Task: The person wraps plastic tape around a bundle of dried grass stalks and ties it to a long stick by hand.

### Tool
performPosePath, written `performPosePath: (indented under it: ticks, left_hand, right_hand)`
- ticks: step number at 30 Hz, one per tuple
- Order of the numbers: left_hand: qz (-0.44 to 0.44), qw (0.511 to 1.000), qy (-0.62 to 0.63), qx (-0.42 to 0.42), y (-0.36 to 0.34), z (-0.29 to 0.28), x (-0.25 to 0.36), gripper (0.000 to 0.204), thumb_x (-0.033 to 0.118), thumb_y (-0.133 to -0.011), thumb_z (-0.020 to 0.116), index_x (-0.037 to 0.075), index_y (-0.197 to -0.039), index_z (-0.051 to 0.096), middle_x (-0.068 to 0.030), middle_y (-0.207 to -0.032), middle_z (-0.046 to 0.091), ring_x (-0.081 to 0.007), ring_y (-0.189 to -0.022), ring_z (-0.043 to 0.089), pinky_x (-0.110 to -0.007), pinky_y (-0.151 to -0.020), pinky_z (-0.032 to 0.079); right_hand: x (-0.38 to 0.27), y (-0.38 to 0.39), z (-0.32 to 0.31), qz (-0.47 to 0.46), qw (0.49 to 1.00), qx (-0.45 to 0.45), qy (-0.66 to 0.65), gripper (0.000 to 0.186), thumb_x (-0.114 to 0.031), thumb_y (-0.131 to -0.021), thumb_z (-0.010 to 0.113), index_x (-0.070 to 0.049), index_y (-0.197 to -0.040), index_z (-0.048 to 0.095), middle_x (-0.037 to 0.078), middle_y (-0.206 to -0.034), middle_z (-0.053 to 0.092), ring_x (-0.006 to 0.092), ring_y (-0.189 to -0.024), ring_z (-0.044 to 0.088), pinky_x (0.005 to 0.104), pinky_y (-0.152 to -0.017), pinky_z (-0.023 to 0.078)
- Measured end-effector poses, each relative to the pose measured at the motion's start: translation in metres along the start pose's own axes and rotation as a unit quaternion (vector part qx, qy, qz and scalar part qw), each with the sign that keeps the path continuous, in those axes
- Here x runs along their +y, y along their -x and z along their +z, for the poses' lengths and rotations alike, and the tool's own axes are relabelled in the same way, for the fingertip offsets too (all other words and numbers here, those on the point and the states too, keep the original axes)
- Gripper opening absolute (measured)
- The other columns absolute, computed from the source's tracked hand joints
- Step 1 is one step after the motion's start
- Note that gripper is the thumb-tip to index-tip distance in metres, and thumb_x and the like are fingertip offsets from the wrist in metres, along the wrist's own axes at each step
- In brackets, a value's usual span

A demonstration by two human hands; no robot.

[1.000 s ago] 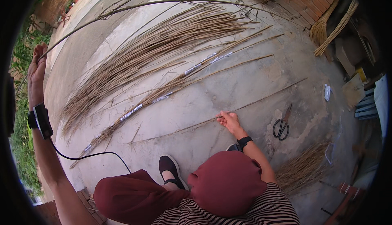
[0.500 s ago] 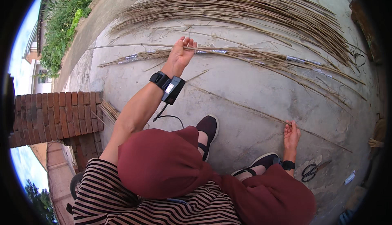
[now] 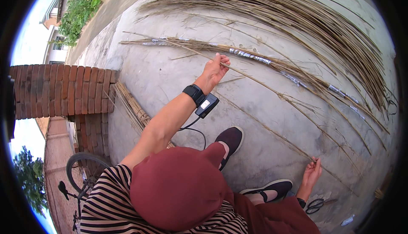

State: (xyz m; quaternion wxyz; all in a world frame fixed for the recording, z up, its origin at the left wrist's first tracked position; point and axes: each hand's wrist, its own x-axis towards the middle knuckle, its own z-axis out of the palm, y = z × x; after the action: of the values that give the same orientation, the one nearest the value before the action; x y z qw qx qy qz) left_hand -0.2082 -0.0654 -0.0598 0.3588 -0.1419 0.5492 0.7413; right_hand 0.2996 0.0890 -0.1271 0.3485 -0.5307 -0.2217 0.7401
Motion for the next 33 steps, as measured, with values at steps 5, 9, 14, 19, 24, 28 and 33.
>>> performPosePath:
  ticks: [5,9,14,19,24,28,33]
  left_hand:
    - [0.047,0.996,0.003,0.071,-0.054,-0.054,0.067,0.029,0.032,-0.091,0.043,0.004,-0.087,0.051,-0.0060,-0.079,0.058,-0.0154,-0.065,0.055,-0.029,-0.059,0.047]
    - [0.120,0.980,-0.053,0.148,-0.078,-0.127,0.141,0.051,0.039,-0.085,0.051,-0.003,-0.110,0.037,-0.0170,-0.107,0.049,-0.0284,-0.089,0.053,-0.039,-0.074,0.048]
    - [0.102,0.931,-0.071,0.343,-0.071,-0.142,0.136,0.036,0.009,-0.085,0.041,-0.005,-0.117,0.032,-0.0183,-0.103,0.048,-0.0279,-0.090,0.055,-0.033,-0.063,0.051]
    - [0.112,0.931,-0.215,0.273,-0.063,-0.116,0.089,0.027,0.013,-0.088,0.036,-0.005,-0.107,0.039,-0.0169,-0.091,0.053,-0.0239,-0.068,0.059,-0.030,-0.055,0.050]
    - [-0.036,0.967,-0.152,0.200,-0.073,-0.086,0.056,0.038,0.028,-0.092,0.035,-0.007,-0.110,0.035,-0.0202,-0.087,0.055,-0.0242,-0.065,0.060,-0.030,-0.049,0.050]
    - [-0.056,0.980,-0.150,0.116,-0.083,-0.063,0.039,0.044,0.033,-0.092,0.037,-0.008,-0.110,0.034,-0.0195,-0.090,0.057,-0.0249,-0.066,0.061,-0.030,-0.048,0.050]
    - [-0.074,0.987,-0.122,0.072,-0.097,-0.046,0.014,0.034,0.032,-0.091,0.042,-0.001,-0.098,0.048,-0.0119,-0.082,0.058,-0.0224,-0.069,0.060,-0.029,-0.054,0.049]
  right_hand:
    - [-0.007,0.008,0.010,-0.004,1.000,-0.003,0.003,0.016,-0.019,-0.088,0.053,-0.003,-0.090,0.053,0.009,-0.087,0.060,0.0061,-0.060,0.051,0.0171,-0.048,0.041]
    - [-0.001,0.013,0.023,0.011,1.000,-0.019,0.016,0.015,-0.019,-0.087,0.053,-0.004,-0.090,0.053,0.008,-0.085,0.059,0.0059,-0.059,0.050,0.0171,-0.047,0.041]
    - [0.004,0.026,0.030,0.020,0.998,-0.019,0.053,0.016,-0.020,-0.087,0.053,-0.004,-0.090,0.053,0.008,-0.084,0.059,0.0057,-0.059,0.050,0.0171,-0.047,0.040]
    - [0.007,0.031,0.042,0.028,0.998,-0.024,0.058,0.016,-0.020,-0.087,0.053,-0.004,-0.090,0.053,0.007,-0.083,0.058,0.0057,-0.059,0.049,0.0166,-0.048,0.041]
    - [0.005,0.031,0.049,0.035,0.997,-0.033,0.063,0.016,-0.019,-0.087,0.053,-0.004,-0.090,0.053,0.007,-0.082,0.059,0.0056,-0.059,0.049,0.0172,-0.048,0.041]
    - [0.006,0.037,0.054,0.049,0.997,-0.030,0.059,0.014,-0.018,-0.087,0.053,-0.004,-0.089,0.054,0.008,-0.082,0.060,0.0063,-0.058,0.051,0.0180,-0.048,0.041]
    - [0.005,0.043,0.064,0.059,0.996,-0.047,0.045,0.013,-0.017,-0.087,0.052,-0.005,-0.086,0.055,0.011,-0.082,0.062,0.0074,-0.057,0.053,0.0199,-0.047,0.042]
